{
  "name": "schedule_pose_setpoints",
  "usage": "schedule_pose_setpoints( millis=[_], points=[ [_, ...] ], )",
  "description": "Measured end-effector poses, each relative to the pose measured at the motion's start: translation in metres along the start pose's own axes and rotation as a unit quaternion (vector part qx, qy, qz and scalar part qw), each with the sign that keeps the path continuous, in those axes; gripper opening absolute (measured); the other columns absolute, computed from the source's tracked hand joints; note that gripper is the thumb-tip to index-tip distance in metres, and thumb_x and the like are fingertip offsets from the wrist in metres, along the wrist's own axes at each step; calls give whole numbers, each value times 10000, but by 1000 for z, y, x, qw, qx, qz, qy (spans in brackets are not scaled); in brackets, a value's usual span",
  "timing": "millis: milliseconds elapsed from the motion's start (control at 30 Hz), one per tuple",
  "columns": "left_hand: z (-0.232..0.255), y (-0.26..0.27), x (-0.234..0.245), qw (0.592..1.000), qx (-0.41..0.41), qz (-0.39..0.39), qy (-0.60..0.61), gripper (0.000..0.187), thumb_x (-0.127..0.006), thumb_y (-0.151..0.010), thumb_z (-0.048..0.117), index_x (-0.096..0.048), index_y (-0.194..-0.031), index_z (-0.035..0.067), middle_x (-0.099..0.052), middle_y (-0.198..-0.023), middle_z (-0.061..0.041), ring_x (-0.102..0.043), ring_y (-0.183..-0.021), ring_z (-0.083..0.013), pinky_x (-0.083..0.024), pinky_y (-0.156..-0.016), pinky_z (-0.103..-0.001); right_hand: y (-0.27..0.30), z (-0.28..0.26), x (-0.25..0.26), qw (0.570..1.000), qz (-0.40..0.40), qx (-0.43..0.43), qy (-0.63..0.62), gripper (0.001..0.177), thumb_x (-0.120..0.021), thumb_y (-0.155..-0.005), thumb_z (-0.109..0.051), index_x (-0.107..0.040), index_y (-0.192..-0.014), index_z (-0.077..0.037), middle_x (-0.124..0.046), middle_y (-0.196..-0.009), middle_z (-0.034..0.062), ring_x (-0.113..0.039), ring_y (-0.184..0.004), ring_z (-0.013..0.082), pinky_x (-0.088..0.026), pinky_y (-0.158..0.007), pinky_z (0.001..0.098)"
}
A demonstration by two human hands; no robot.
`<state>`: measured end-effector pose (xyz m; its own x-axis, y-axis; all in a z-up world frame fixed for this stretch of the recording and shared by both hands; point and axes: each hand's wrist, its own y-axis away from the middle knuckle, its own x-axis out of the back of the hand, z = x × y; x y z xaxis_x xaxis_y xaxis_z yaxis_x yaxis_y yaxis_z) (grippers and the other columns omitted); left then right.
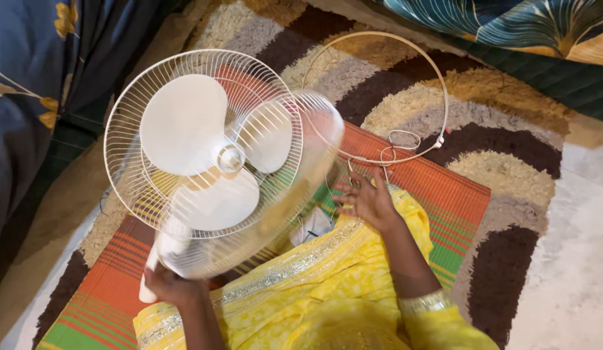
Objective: The person disassembles a white electric fan by removing the front grill and fan blades. They then use a cloth to wipe the exposed motor housing and internal components.
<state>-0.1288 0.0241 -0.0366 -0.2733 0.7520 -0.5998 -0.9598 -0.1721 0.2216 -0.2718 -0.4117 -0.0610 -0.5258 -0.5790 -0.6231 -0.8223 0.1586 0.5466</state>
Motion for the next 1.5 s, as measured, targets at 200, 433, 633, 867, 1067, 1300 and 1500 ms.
schedule_pose_setpoints(
  millis=[200,433,633,867,1067,1300,1500],
  points=[
    [-21,65,41,994,-54,-90,17,543,-344,-1191,430,-565,-924,12,-502,-764,-60,-471,-738,-194,-380,-753,-365,78,-37,-13,986,-127,93,-58,935,-461,-957,-778,-286,-1583,-105,-448,-1470,215,-512,-1300,410,-462,-1062,593],
    [-5,126,-39,898,-266,-295,-187,656,-492,-1035,504,-409,-531,93,-383,-494,-29,-364,-490,-171,-293,-617,-377,165,-75,1,955,-55,293,6,847,-572,-942,-593,-335,-1547,-49,-477,-1432,221,-513,-1282,393,-448,-1088,550],
    [7,138,-129,774,-370,-459,-231,439,-680,-792,294,-387,-532,96,-337,-504,-22,-345,-481,-188,-278,-604,-395,194,-87,75,938,8,334,-91,741,-583,-921,-463,-404,-1506,-45,-527,-1402,196,-549,-1265,372,-464,-1088,536],
    [10,114,-196,711,-450,-506,-186,263,-688,-665,118,-458,-547,72,-414,-536,-41,-411,-475,-222,-299,-585,-417,219,-78,148,928,58,350,-115,633,-596,-897,-311,-484,-1459,-41,-585,-1367,166,-592,-1244,348,-482,-1087,520],
    [12,95,-217,697,-487,-288,-441,112,-732,-870,54,-647,-939,29,-665,-964,-117,-614,-941,-309,-423,-879,-441,153,-65,171,946,61,302,-97,563,-606,-877,-182,-554,-1418,-37,-634,-1337,140,-628,-1226,327,-497,-1086,506],
    [-6,66,-141,719,-329,-227,-568,191,-722,-910,109,-685,-1088,53,-660,-1124,-140,-586,-1091,-342,-459,-953,-447,-6,-67,131,957,152,221,-107,258,-656,-948,-217,-587,-1128,-45,-644,-1141,144,-662,-1062,277,-612,-904,324],
    [-79,56,-36,690,-73,-214,-688,333,-694,-887,268,-675,-1163,81,-661,-1103,-162,-659,-884,-350,-526,-855,-459,-50,-59,80,928,152,340,-33,316,-625,-869,-106,-511,-1153,-26,-590,-1138,137,-634,-998,256,-605,-851,347]
  ],
)
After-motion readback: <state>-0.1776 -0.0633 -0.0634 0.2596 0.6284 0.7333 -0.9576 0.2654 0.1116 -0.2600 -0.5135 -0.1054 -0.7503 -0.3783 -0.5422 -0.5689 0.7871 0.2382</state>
